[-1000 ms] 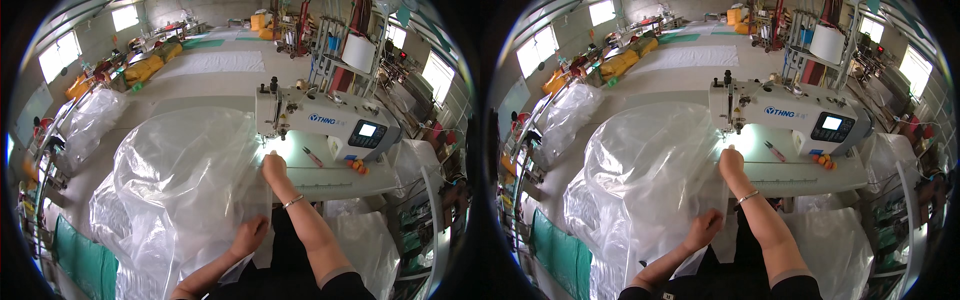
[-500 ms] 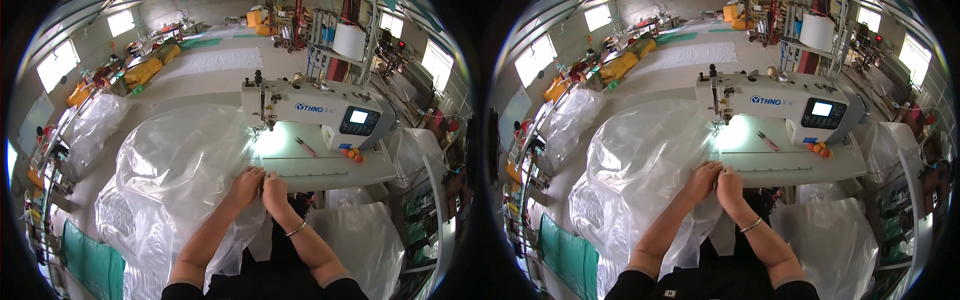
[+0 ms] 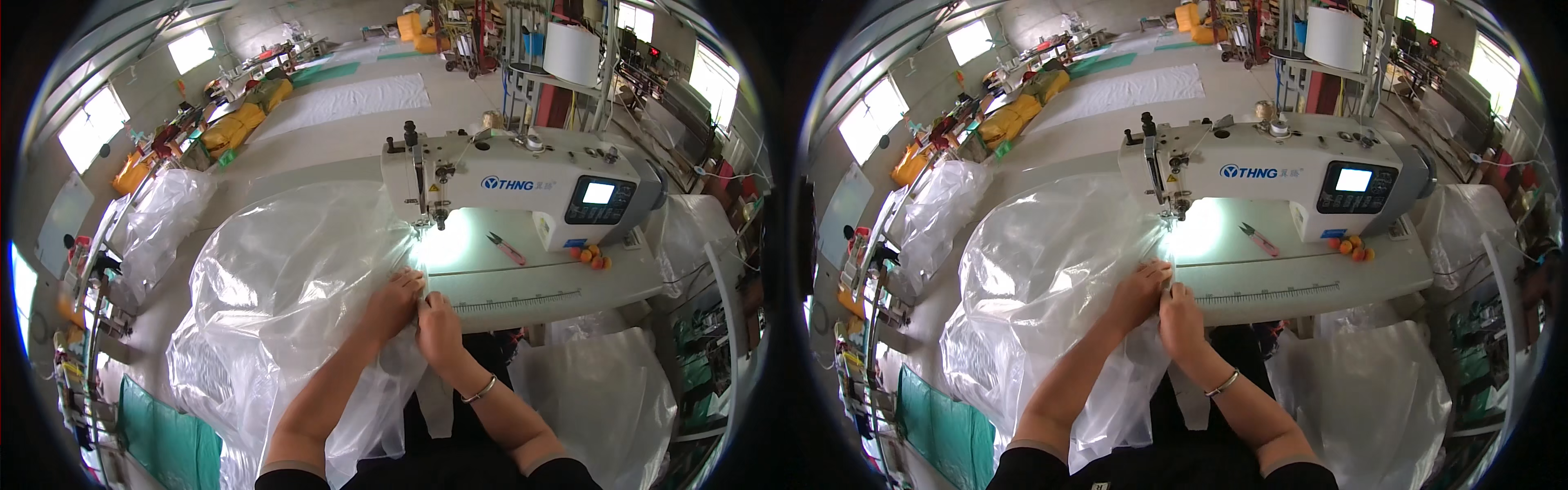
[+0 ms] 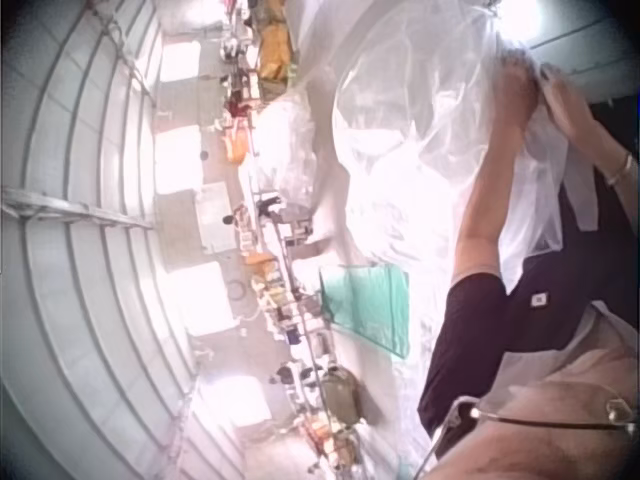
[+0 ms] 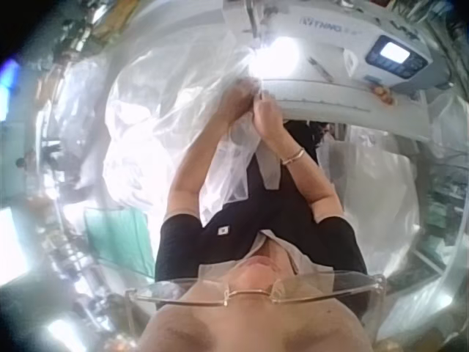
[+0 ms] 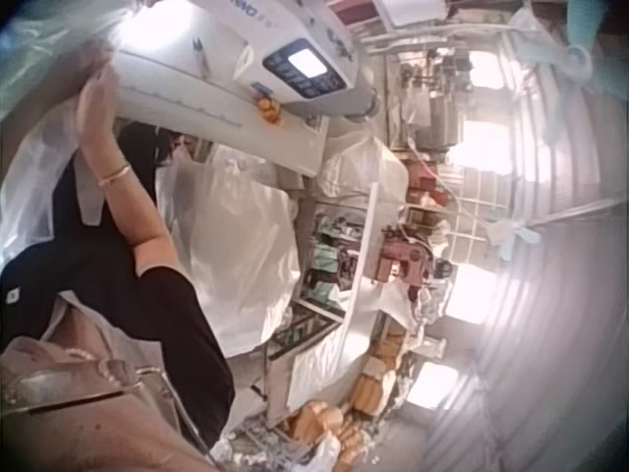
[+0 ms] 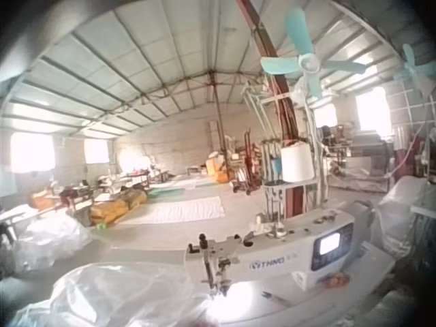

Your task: The person aligns and sews large white plastic sheets using an industrial sewing machine. They repeatedly fold the edges of the plastic, guide the material under the needle, and operate the machine to stitch the seams. The person adjusts the plastic frequently to maintain alignment during the sewing process.

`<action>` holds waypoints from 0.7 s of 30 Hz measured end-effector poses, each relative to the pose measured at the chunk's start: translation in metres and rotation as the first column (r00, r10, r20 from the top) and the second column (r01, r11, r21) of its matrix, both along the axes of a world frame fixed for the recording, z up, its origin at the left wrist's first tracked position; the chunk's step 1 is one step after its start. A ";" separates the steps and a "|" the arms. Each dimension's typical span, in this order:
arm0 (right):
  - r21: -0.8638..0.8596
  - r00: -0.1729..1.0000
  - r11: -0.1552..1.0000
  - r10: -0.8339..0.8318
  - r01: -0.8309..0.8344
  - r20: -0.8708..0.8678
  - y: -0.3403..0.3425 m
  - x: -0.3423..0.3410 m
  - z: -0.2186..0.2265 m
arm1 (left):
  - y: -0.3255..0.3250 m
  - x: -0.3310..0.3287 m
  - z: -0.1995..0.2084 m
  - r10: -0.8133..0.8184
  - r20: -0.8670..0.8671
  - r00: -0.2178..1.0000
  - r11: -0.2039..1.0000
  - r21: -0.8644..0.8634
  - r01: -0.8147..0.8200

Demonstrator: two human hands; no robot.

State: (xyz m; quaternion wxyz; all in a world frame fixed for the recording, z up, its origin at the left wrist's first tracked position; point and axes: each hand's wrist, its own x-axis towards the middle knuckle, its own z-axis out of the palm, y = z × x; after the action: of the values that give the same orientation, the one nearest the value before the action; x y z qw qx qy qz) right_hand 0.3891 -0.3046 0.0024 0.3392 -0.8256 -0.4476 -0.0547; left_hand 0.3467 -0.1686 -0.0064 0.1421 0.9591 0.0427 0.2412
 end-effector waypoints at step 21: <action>0.311 0.994 0.945 0.088 -0.103 0.062 0.072 0.088 -0.025 | 0.110 0.101 -0.009 0.184 0.064 0.981 0.967 -0.190 -0.169</action>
State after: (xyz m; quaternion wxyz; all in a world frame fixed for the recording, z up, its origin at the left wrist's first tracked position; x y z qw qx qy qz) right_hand 0.4768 -0.2323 -0.0227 0.4576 -0.7370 -0.4807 -0.1281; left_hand 0.4478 -0.0587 -0.0153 0.2094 0.9237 0.1444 0.2865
